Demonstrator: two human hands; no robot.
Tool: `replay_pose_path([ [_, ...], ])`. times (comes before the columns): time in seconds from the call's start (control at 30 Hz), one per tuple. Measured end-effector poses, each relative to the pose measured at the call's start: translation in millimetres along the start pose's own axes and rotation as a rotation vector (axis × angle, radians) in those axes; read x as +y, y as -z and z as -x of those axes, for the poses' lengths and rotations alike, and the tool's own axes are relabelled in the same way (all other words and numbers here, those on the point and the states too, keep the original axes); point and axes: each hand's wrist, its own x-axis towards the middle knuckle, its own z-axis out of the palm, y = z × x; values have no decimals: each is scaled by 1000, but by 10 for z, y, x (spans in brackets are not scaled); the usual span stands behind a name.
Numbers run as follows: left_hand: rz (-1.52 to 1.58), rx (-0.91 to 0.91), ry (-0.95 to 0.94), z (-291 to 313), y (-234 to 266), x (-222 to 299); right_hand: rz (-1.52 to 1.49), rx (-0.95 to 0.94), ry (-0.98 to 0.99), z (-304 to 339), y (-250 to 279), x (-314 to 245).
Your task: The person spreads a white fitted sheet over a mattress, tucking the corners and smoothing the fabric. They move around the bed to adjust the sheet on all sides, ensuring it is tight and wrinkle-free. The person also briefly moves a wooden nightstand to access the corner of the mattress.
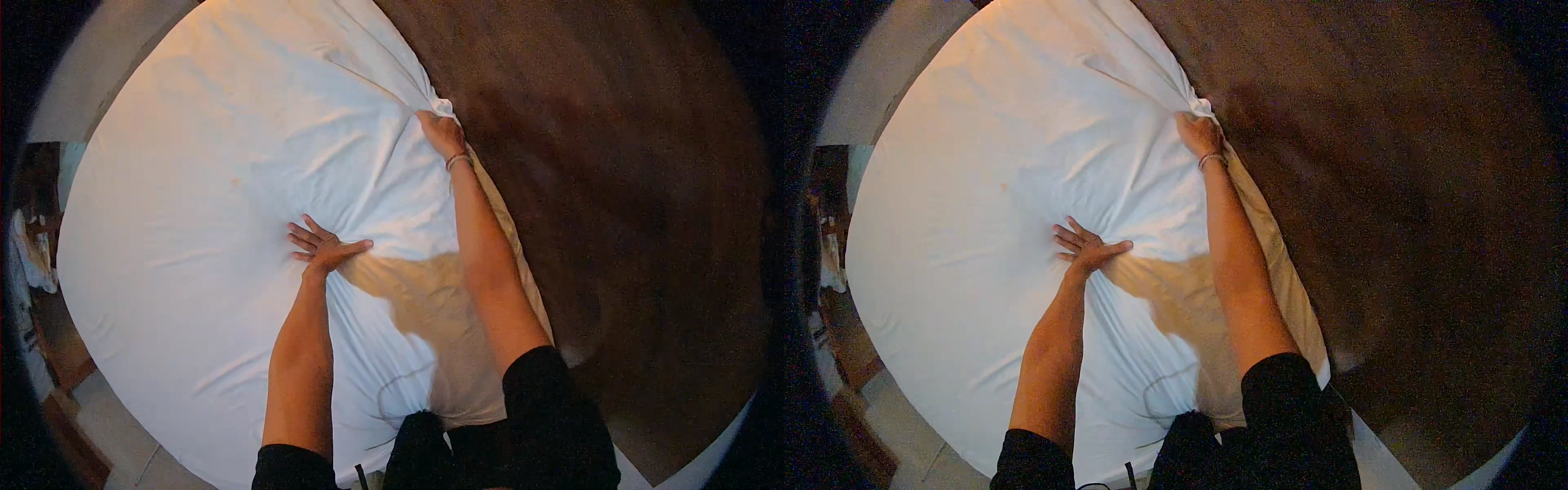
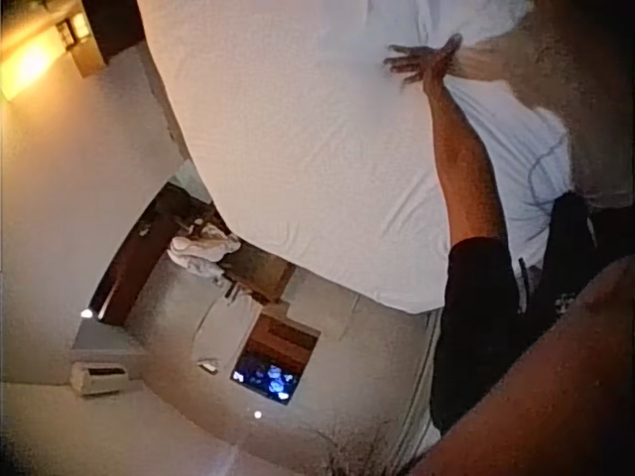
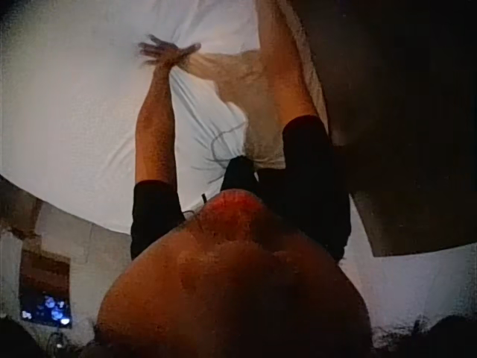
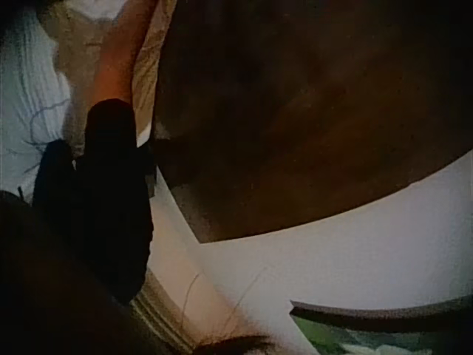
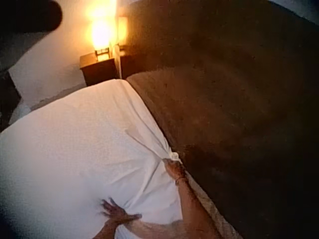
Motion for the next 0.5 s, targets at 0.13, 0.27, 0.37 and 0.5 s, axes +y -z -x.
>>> replay_pose_path([
  [0.13,-17,2,-22,-20,-34,26,31,-52,12,-289,-3,119],
  [0.27,-50,0,12,-85,-58,-20,-96,-81,117,-4,96,276],
  [0.37,-8,-20,5,-40,-4,-37,-131,318,447,711,134,430],
  [0.5,5,-19,-13,18,33,15,22,390,562,1086,233,536],
])
